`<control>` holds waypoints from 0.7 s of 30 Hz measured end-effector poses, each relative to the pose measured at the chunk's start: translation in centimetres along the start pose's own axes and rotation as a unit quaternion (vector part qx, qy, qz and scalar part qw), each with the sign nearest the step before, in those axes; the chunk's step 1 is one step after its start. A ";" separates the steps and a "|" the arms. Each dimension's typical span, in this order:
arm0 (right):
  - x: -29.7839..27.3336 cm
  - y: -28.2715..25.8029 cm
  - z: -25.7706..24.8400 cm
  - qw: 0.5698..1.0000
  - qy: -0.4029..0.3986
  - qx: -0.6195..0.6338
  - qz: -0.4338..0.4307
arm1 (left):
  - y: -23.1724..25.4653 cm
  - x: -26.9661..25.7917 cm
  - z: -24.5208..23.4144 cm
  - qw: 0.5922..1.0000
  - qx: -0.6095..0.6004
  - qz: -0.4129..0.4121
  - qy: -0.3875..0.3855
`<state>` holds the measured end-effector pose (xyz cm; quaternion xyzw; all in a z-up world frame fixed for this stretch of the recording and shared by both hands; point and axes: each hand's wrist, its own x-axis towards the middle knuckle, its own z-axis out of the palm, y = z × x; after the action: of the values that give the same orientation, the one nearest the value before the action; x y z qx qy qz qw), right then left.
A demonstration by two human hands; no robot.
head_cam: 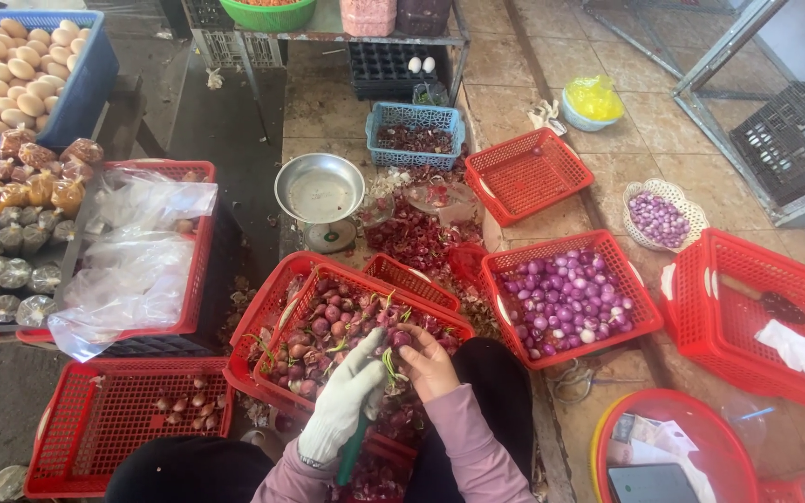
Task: The person sits on the floor and peels red onions by hand, removing the outer skins and green tops. The peeled onions are placed into a red basket, while the discarded skins fall onto the floor.
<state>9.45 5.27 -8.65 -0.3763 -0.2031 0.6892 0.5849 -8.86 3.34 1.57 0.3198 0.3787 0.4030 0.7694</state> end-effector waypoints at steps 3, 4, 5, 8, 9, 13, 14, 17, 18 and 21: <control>-0.2 0.1 -0.5 0.998 0.011 -0.061 -0.019 | -1.4 0.9 -0.9 0.979 0.193 0.034 -0.047; -0.1 0.1 -0.6 0.998 0.012 -0.061 -0.019 | -2.3 1.3 -1.0 0.979 0.193 0.034 -0.047; -0.1 0.2 -0.7 0.998 0.010 -0.058 -0.019 | -3.2 1.7 -1.1 0.984 0.171 0.053 -0.009; -0.1 0.5 -0.9 1.000 -0.023 -0.008 -0.018 | -0.1 0.0 1.7 0.990 0.110 0.028 0.080; -0.1 0.6 -0.9 0.998 -0.052 0.039 -0.018 | 2.0 -1.0 3.1 0.989 0.070 -0.016 0.129; -0.6 -0.6 0.1 0.998 -0.044 0.049 -0.014 | -0.5 0.0 0.2 0.994 -0.067 0.019 0.085; -0.7 -0.8 0.3 0.998 -0.041 0.043 0.003 | 0.0 -0.4 0.4 0.999 0.003 0.013 0.036; -0.3 -0.3 -0.4 0.999 -0.033 0.027 0.015 | 0.2 -0.2 0.3 0.989 0.144 0.004 -0.020; 0.0 0.1 -0.9 0.999 -0.028 0.015 0.011 | 0.0 0.1 0.1 0.977 0.212 0.000 -0.027; -0.1 -0.2 -1.0 1.000 0.008 -0.008 0.003 | -0.3 0.2 0.2 0.964 0.263 0.038 0.001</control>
<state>10.30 5.09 -9.10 -0.3870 -0.2031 0.6861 0.5817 -8.54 3.33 1.33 0.5243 0.4601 0.3183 0.6419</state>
